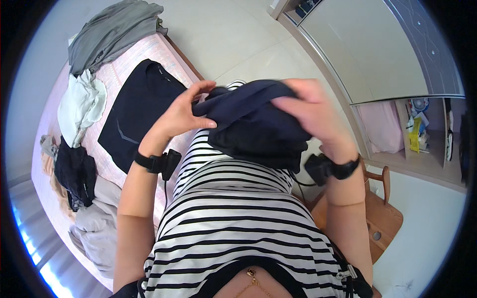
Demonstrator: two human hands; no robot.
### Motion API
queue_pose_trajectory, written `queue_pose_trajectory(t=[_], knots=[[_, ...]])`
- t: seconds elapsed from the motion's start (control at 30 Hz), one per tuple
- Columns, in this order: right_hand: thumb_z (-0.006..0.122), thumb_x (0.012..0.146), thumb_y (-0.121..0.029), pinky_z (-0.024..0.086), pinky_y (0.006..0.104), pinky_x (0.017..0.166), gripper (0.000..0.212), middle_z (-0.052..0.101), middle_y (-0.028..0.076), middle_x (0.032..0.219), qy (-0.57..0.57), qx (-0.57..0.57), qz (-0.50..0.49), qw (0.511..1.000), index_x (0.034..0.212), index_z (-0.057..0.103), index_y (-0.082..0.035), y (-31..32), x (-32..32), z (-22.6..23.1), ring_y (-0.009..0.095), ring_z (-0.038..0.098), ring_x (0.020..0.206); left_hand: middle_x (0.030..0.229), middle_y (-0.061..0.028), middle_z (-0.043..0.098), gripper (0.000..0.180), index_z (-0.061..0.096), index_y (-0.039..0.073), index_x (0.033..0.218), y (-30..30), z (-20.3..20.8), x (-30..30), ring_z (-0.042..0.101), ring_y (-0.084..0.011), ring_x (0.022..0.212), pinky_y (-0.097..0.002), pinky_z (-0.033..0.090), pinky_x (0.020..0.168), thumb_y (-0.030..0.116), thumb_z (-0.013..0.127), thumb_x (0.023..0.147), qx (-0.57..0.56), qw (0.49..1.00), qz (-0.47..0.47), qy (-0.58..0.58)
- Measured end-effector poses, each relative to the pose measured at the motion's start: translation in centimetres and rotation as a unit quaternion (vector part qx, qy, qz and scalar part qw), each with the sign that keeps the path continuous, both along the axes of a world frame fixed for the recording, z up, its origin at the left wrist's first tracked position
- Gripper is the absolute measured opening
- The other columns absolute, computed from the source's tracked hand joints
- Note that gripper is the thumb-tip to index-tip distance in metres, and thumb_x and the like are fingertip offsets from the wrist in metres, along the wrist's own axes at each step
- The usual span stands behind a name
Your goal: The person folds clothes including shirts and a pair of patterned shorts by hand on a bed.
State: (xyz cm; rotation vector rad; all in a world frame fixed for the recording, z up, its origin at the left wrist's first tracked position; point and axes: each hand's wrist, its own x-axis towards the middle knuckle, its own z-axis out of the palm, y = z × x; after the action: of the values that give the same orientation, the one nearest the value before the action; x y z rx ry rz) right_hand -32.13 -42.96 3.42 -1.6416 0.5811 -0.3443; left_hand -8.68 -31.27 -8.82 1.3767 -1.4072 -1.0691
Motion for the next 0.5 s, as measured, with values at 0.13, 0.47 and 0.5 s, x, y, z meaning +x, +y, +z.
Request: queue_pose_trajectory(t=[0.13, 0.47, 0.5], knots=[[0.061, 0.085, -0.011, 0.049, 0.0233, 0.074, 0.025, 0.066, 0.007, 0.094, -0.118, 0.085, -0.172, 0.974, 0.105, 0.061, 0.004, -0.3, -3.0, 5.4, 0.012, 0.061, 0.081, 0.126, -0.0143, 0.052, 0.082, 0.043, 0.004, 0.130, -1.2, -3.1, -1.4, 0.048, -0.0243, 0.119, -0.0319, 0.036, 0.102, 0.013, 0.083, 0.059, -0.014, 0.999, -0.021, -0.038], [0.040, 0.097, -0.022, 0.043, 0.0379, 0.098, 0.036, 0.055, 0.020, 0.122, -0.319, -0.011, -0.077, 0.945, 0.122, 0.052, 0.002, 0.6, -10.2, 17.9, 0.027, 0.055, 0.112, 0.127, -0.0106, 0.047, 0.083, 0.028, 0.013, 0.141, -6.7, -0.1, -9.4, 0.056, -0.0159, 0.102, -0.0274, 0.046, 0.087, 0.000, 0.070, 0.071, 0.015, 0.979, -0.197, 0.041], [0.040, 0.097, -0.022, 0.043, 0.0380, 0.098, 0.036, 0.055, 0.020, 0.122, -0.320, -0.032, -0.084, 0.943, 0.122, 0.052, 0.002, 1.2, -10.7, 18.2, 0.027, 0.055, 0.112, 0.127, -0.0140, 0.045, 0.086, 0.026, 0.009, 0.141, -7.0, 0.3, -9.8, 0.055, -0.0202, 0.104, -0.0292, 0.046, 0.090, 0.005, 0.074, 0.069, -0.012, 0.977, -0.211, 0.029]])
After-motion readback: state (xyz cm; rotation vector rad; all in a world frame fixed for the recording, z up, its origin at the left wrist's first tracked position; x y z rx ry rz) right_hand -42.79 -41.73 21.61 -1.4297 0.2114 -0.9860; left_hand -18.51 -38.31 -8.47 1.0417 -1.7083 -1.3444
